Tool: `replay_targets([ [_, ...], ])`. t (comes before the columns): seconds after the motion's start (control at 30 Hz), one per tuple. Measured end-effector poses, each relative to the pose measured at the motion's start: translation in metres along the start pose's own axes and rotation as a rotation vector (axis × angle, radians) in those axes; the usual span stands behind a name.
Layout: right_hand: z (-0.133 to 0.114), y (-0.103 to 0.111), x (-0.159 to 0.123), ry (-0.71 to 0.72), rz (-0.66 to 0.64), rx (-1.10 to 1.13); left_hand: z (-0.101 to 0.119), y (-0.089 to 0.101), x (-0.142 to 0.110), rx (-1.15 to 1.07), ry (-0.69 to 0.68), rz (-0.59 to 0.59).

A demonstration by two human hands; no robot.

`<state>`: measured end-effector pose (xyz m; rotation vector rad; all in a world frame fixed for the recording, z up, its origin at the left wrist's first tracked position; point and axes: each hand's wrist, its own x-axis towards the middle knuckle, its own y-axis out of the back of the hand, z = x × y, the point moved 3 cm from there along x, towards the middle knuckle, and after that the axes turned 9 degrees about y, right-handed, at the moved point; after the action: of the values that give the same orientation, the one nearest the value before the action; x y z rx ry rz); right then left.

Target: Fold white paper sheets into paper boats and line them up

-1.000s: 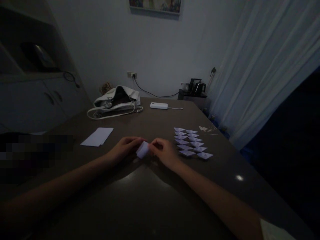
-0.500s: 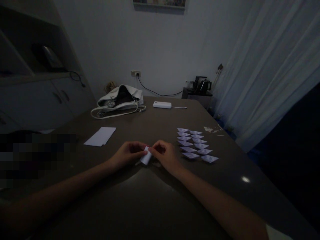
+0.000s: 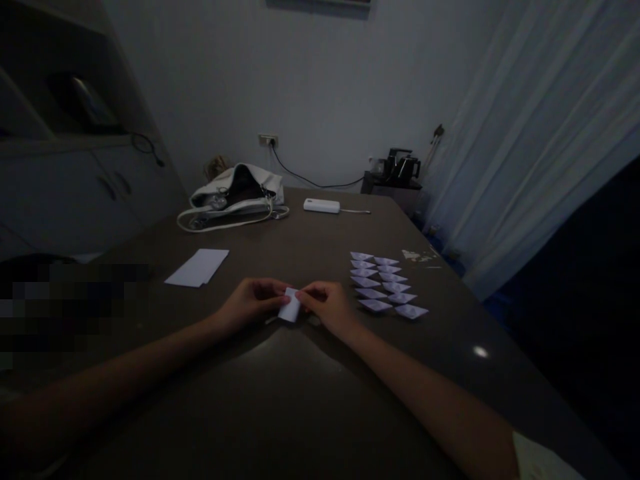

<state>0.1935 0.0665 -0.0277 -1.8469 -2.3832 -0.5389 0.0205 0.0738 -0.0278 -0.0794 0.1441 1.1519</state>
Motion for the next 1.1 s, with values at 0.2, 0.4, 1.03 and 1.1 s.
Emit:
replay_targets([
  [0.2,-0.001,0.0,0.0,-0.002,0.007,0.003,0.001,0.0,0.0,0.01,0.006,0.002],
  [0.4,-0.001,0.0,-0.001,0.025,0.001,-0.014,0.008,-0.002,-0.005,0.013,0.019,0.023],
  [1.03,-0.006,-0.001,-0.003,0.063,-0.008,-0.057,0.008,-0.003,-0.005,0.016,0.028,0.044],
  [1.1,-0.008,-0.002,-0.004,0.088,0.007,-0.039,0.009,-0.004,-0.006,0.005,0.019,0.051],
])
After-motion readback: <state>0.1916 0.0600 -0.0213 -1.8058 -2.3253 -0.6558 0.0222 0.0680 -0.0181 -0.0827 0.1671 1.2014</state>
